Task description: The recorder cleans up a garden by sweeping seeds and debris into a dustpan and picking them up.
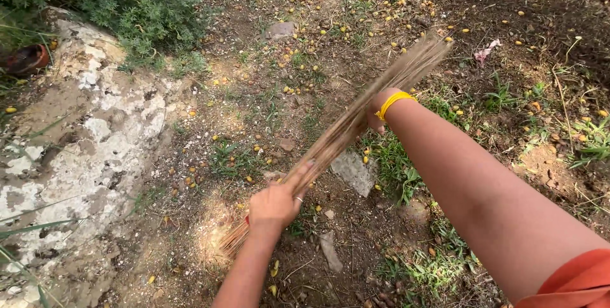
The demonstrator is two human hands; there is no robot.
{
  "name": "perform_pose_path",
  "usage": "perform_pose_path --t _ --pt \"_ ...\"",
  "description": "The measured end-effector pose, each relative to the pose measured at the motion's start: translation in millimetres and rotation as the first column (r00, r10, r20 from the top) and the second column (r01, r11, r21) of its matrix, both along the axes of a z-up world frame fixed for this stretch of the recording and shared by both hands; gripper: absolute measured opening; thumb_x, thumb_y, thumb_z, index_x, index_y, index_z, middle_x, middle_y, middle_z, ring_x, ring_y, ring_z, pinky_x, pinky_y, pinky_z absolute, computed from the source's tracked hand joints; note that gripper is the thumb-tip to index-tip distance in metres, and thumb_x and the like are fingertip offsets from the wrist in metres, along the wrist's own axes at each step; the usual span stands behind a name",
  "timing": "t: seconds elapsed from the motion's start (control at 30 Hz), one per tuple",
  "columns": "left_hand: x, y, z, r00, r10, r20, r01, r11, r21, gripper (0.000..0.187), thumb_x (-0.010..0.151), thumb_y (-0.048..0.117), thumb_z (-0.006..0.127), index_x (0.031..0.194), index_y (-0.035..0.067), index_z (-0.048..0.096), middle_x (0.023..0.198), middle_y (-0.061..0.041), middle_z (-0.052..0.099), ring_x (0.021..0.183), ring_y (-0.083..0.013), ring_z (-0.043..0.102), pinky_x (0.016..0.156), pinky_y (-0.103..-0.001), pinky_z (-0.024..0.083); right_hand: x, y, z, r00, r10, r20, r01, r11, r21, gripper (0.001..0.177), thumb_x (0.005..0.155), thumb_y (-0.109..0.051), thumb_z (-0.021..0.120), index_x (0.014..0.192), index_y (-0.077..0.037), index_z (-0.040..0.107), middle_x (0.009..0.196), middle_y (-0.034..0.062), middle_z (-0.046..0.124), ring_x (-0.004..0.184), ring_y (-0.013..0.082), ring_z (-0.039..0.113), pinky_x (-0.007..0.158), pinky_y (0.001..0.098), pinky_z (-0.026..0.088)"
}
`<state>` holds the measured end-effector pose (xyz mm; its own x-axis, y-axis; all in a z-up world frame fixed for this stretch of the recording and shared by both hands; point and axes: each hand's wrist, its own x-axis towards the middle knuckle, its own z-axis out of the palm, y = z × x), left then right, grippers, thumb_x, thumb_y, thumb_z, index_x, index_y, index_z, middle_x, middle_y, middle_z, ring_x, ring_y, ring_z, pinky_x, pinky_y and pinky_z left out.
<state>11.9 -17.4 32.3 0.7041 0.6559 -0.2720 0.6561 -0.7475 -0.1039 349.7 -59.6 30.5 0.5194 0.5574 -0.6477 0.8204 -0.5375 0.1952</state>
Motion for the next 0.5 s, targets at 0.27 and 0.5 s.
perform_pose_path --t 0.27,0.5 --pt "38.2 -3.3 -38.3 0.959 0.185 0.215 -0.174 0.982 -0.068 0.073 0.097 0.052 0.058 0.156 0.060 0.015 0.104 -0.022 0.070 0.087 -0.0365 0.073 0.071 -0.050 0.060 -8.7 6.4 -4.4 0.983 -0.048 -0.175 0.051 0.999 0.013 0.045 0.091 -0.029 0.074 0.131 -0.009 0.068 0.111 0.0145 0.073 0.090 0.0287 0.071 0.084 0.0470 0.059" --pt "44.0 -29.5 -31.4 0.937 -0.006 0.349 -0.003 1.000 0.025 0.076 0.098 0.044 0.057 0.160 0.054 0.015 0.086 -0.019 0.069 0.064 -0.0283 0.069 0.061 -0.045 0.060 -34.9 -13.4 22.1 0.791 -0.359 -0.495 0.416 0.909 0.006 0.049 0.096 -0.045 0.060 0.141 -0.025 0.058 0.123 0.0136 0.067 0.099 0.0260 0.070 0.082 0.0482 0.060"
